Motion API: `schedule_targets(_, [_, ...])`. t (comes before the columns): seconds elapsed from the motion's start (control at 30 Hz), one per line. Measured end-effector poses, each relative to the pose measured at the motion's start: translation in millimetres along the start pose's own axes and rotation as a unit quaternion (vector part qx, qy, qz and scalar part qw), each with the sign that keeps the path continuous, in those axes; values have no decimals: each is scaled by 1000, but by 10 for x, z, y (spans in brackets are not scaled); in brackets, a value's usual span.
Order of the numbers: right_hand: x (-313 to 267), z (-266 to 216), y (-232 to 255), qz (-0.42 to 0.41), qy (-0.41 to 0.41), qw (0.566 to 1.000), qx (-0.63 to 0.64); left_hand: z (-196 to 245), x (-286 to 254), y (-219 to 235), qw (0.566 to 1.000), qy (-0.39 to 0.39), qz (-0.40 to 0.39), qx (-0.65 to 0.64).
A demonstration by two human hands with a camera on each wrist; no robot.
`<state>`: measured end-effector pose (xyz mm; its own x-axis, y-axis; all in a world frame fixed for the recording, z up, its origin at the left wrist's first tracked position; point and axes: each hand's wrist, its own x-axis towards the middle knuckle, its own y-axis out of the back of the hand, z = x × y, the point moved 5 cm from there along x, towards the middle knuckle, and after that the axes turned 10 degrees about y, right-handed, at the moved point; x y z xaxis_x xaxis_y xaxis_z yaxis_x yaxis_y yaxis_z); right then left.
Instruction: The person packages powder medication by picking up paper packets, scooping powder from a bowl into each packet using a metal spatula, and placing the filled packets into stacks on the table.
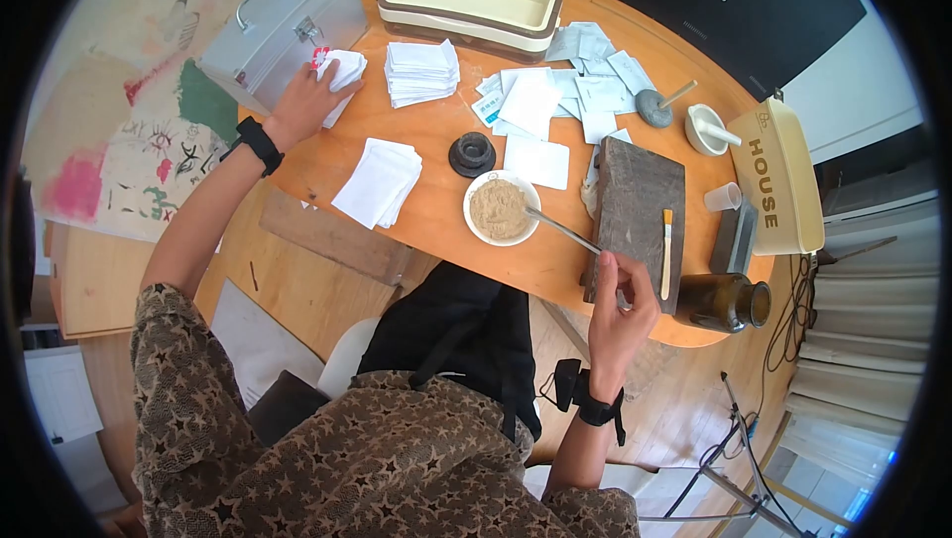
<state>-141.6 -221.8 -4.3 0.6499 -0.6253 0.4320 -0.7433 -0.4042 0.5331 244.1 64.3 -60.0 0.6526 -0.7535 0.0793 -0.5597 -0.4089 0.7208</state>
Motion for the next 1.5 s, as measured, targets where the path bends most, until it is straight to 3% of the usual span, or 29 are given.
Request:
schedule_targets(0.23, [3, -10, -8, 2, -4, 1000, 5, -17, 53, 68, 997, 32, -54, 53])
schedule_targets(0.3, [4, -21, -4, -1, -6, 1000, 4, -1, 67, 12, 998, 24, -10, 59])
schedule_targets(0.37, [-7, 0, 10, -3, -10, 1000, 1, -3, 69, -24, 999, 31, -16, 36])
schedule_targets(0.53, [-13, 31, 12, 8, -1, 1000, -1, -54, -67, 355, 999, 45, 12, 0])
schedule_targets(0.6, [-9, 1, 2, 7, -7, 1000, 5, -95, -197, 641, 987, 70, 113, -89])
schedule_targets(0.63, [-10, -4, -5, 8, -13, 1000, 9, -70, -284, 815, 988, 69, 112, -87])
schedule_targets(0.7, [-15, 11, -20, 10, -11, 1000, 15, 0, -488, 1219, 952, 137, 69, -265])
schedule_targets(0.73, [-17, 12, -23, 13, -8, 1000, 19, 136, -590, 1415, 952, 137, 68, -264])
schedule_targets(0.8, [-12, 2, -37, 12, -10, 1000, 22, 390, -759, 1658, 872, 171, -10, -458])
schedule_targets(0.83, [-12, -1, -40, 10, -12, 1000, 23, 542, -809, 1678, 872, 174, -10, -458])
schedule_targets(0.9, [-10, 2, -30, 8, -10, 1000, 24, 865, -877, 1584, 873, 185, 53, -448])
schedule_targets(1.03, [-29, 71, 38, 11, 11, 1000, 15, 1132, -871, 1373, 873, 209, 57, -437])
schedule_targets(1.23, [-62, 86, 28, 21, -2, 1000, 23, 1193, -854, 1136, 890, 223, 52, -394])
schedule_targets(1.33, [-57, 83, 51, 19, -24, 999, 26, 1070, -887, 977, 881, 250, 79, -393])
schedule_targets(1.5, [-45, 76, 25, 15, -13, 1000, 22, 624, -978, 806, 872, 249, 23, -421])
